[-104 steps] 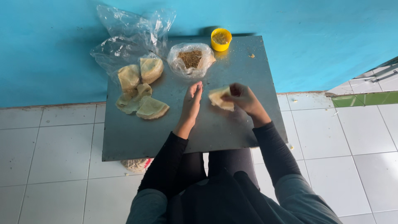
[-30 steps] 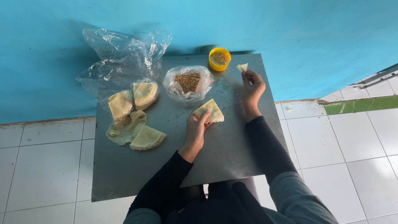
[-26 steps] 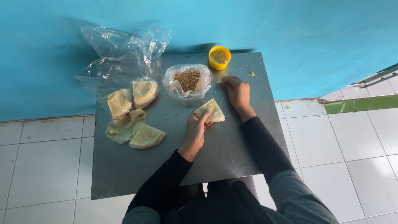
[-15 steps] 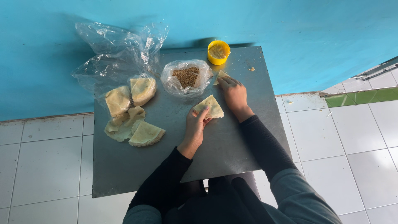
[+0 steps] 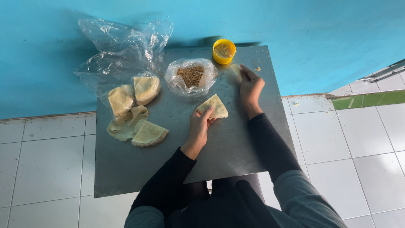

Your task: The person sits at a metal table and folds thin triangular crepe sheets one at a time, stacking the folded pieces. They then take filling from a plastic bag with their fingers, place it on a crepe piece, and fold the crepe over the filling into small parcels, adding the parcels to the stack.

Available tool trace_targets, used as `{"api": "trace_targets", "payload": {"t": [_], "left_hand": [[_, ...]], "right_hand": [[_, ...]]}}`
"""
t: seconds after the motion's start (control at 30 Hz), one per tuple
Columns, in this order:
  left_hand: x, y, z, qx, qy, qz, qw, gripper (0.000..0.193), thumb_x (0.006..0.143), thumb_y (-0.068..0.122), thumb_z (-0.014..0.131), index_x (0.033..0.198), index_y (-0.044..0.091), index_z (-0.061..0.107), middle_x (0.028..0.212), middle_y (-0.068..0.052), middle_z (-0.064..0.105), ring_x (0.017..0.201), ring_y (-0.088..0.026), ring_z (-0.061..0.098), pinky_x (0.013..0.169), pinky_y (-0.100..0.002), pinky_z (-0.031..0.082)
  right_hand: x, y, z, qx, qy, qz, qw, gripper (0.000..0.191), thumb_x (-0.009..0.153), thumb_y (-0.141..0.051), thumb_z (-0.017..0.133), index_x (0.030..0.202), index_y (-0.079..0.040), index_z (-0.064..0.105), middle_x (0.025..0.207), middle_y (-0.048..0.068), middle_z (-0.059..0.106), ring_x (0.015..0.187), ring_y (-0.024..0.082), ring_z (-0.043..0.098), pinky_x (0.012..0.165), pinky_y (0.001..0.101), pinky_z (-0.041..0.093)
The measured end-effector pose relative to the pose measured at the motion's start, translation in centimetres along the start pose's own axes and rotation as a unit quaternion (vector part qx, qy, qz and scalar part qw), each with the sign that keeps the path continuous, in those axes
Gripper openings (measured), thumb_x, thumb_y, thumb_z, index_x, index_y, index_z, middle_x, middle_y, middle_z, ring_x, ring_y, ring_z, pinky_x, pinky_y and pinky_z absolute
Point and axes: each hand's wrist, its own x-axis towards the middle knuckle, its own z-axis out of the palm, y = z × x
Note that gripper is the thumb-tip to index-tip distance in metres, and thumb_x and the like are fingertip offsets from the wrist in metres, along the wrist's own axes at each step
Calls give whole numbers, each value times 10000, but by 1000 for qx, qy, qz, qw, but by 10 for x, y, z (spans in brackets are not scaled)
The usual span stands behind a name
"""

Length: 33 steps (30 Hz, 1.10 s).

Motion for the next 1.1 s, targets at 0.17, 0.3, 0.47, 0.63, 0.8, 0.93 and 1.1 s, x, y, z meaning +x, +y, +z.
{"api": "trace_targets", "payload": {"t": [0.17, 0.3, 0.47, 0.63, 0.8, 0.93, 1.1], "left_hand": [[0, 0, -1, -8, 0, 3, 1000, 449, 946, 255, 707, 1319, 41, 579, 1164, -47, 670, 1002, -96, 661, 837, -252, 564], [1, -3, -2, -23, 2, 9, 1000, 454, 935, 241, 715, 1324, 55, 574, 1165, -48, 674, 993, -101, 663, 825, -251, 557], [2, -3, -3, -12, 7, 6, 1000, 447, 936, 236, 717, 1318, 48, 580, 1165, -51, 673, 995, -100, 664, 819, -257, 562], [1, -2, -3, -9, 3, 10, 1000, 445, 941, 234, 713, 1324, 50, 581, 1165, -52, 671, 994, -100, 660, 807, -251, 556], [2, -3, -2, -14, 3, 5, 1000, 434, 935, 228, 711, 1309, 45, 587, 1156, -56, 678, 988, -106, 671, 803, -256, 565], [4, -7, -3, -8, -14, 12, 1000, 452, 953, 231, 706, 1337, 38, 568, 1198, -64, 659, 1027, -109, 656, 814, -249, 562], [8, -12, -7, -67, -40, 20, 997, 487, 1001, 347, 600, 1381, 56, 511, 1246, -90, 609, 1078, -144, 645, 888, -295, 577]], "right_hand": [[-8, -1, 4, -156, -97, -213, 960, 305, 888, 46, 637, 1133, -70, 778, 1168, 132, 761, 1120, 276, 727, 934, 358, 572], [-18, 3, 8, -247, -139, -265, 922, 310, 861, 18, 636, 1122, -78, 773, 1210, 99, 743, 1175, 282, 691, 937, 391, 567], [-18, 3, 5, -256, -146, -277, 915, 282, 869, -15, 650, 1113, -86, 771, 1200, 103, 744, 1195, 279, 682, 952, 388, 559], [-20, -7, 5, -244, -151, -286, 914, 281, 885, -30, 646, 1137, -74, 761, 1214, 116, 738, 1201, 290, 677, 969, 391, 556], [-23, -10, 2, -276, -207, -228, 911, 350, 955, -182, 587, 1271, -76, 691, 1369, 114, 674, 1315, 259, 602, 1207, 490, 373], [-22, -3, 6, -322, -215, -261, 884, 615, 1101, -373, 431, 1569, 24, 392, 1604, 228, 418, 1528, 335, 327, 1249, 526, 133], [-14, -22, -6, -172, -202, -278, 923, 598, 1170, -327, 381, 1623, 62, 354, 1656, 289, 381, 1554, 421, 293, 1240, 542, 122]]}}
